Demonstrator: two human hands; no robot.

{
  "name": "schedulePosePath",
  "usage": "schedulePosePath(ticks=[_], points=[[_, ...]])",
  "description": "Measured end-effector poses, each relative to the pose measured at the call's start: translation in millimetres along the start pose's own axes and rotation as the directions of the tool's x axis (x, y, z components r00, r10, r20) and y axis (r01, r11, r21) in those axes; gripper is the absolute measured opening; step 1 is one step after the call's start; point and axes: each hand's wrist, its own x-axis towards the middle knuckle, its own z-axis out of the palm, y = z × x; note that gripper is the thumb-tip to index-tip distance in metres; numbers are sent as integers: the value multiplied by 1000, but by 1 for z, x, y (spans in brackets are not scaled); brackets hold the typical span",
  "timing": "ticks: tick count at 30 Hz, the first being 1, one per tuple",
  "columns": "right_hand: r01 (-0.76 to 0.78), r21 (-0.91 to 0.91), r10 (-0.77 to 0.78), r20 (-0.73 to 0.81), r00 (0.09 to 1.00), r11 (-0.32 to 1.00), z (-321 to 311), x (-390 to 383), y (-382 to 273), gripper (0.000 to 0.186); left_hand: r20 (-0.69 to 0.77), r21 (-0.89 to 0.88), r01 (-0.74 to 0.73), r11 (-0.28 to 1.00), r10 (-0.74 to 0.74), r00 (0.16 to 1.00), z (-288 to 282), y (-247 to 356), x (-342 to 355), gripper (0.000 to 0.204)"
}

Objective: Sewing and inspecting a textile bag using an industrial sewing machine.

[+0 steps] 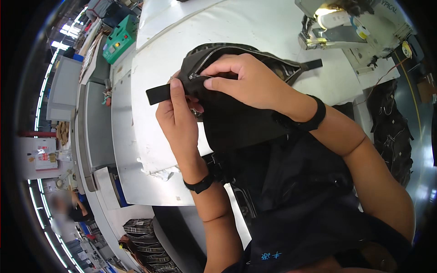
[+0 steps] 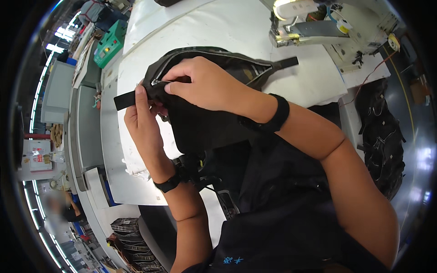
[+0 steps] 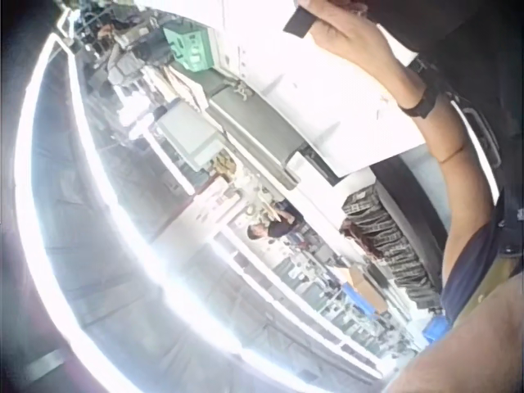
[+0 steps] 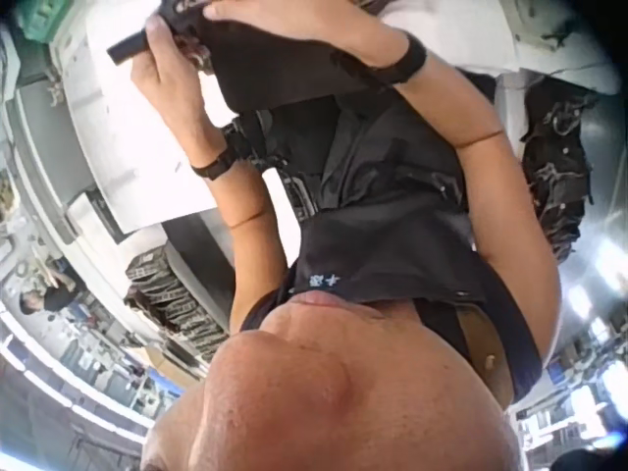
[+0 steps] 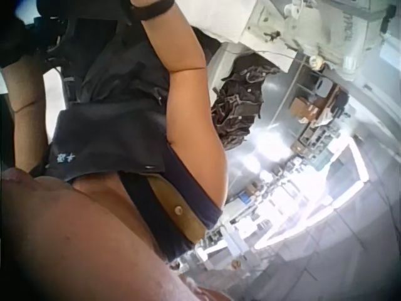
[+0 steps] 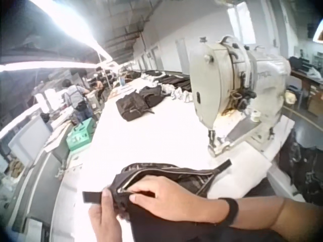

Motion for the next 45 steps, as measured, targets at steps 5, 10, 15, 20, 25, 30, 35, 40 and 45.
schedulePosePath(ticks=[5,10,15,20,25,30,35,40,45], points=[[258,-282,-299,-113,948,924,-9,-24,16,22,6,-77,91,993,-90,996,23,0,-11,40],[305,-214,-330,-89,940,928,-26,-41,17,23,-32,41,61,997,-59,998,46,6,-16,32],[295,-327,-358,-152,921,898,-50,-50,31,20,-46,217,-80,973,92,995,81,-2,-7,23],[237,-447,-374,-250,893,863,-70,-46,56,20,25,358,-49,932,43,999,105,-18,17,29],[132,-601,-406,-346,846,788,-81,-25,71,24,34,459,-199,866,206,978,135,-40,49,29],[25,-697,-429,-412,804,716,-83,-34,82,23,95,405,-236,884,215,972,162,-38,56,29],[2,-653,-404,-466,787,757,-85,-47,94,16,448,212,-561,800,430,784,187,-22,33,26],[47,-635,-426,-459,779,771,-90,-52,100,13,543,395,-632,667,385,746,212,-11,30,23],[33,-583,-366,-464,806,812,-93,-57,103,12,624,379,-611,695,295,723,206,-17,29,22]])
